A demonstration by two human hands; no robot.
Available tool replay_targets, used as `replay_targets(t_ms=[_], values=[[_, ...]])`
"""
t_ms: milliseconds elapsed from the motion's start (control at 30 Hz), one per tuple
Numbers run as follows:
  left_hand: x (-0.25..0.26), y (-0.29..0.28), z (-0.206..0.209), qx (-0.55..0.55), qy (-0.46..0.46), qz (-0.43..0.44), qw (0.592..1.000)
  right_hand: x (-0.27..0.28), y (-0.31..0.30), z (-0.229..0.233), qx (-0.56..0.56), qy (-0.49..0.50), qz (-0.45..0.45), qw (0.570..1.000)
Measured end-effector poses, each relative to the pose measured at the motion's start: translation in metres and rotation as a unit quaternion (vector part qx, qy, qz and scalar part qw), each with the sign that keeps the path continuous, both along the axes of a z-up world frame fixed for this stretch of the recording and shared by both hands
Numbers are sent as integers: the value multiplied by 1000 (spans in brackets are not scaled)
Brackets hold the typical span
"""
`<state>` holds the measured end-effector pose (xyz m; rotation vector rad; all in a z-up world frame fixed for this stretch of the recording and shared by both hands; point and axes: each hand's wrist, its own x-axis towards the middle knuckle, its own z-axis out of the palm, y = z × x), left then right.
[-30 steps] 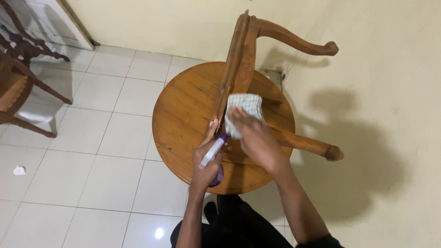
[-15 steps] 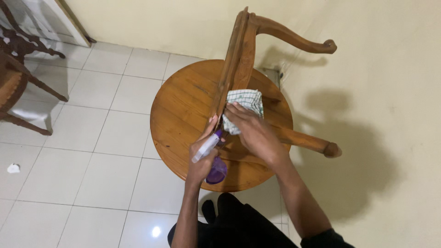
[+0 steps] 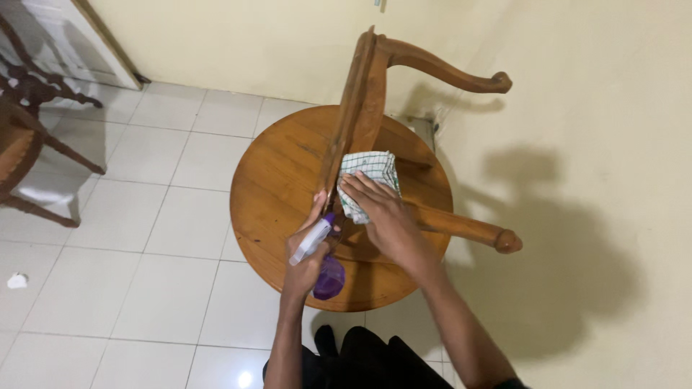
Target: The person cleans a wooden chair placed upside down on a round table. They spray a cleaning solution onto the chair and wipe it with a cloth, focusing on the legs and frame.
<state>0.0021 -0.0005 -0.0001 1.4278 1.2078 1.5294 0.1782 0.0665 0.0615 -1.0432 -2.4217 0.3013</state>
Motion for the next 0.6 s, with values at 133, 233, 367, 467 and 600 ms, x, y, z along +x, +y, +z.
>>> replay_targets(t_ms=[133, 233, 367, 467, 600], values=[[8, -1, -4, 34, 37, 39, 998, 21, -28, -45, 78, 31, -126, 988], [9, -2, -8, 29, 43, 58, 997, 64, -50, -79, 73, 101, -179, 976], [13, 0, -14, -87, -30, 58, 994, 91, -43, -100, 90, 97, -278, 952], [15, -1, -13, 28, 58, 82, 995, 74, -48, -78, 87, 141, -241, 956], [20, -1, -13, -18, 12, 95, 995, -9, -31, -44, 57, 114, -134, 983]])
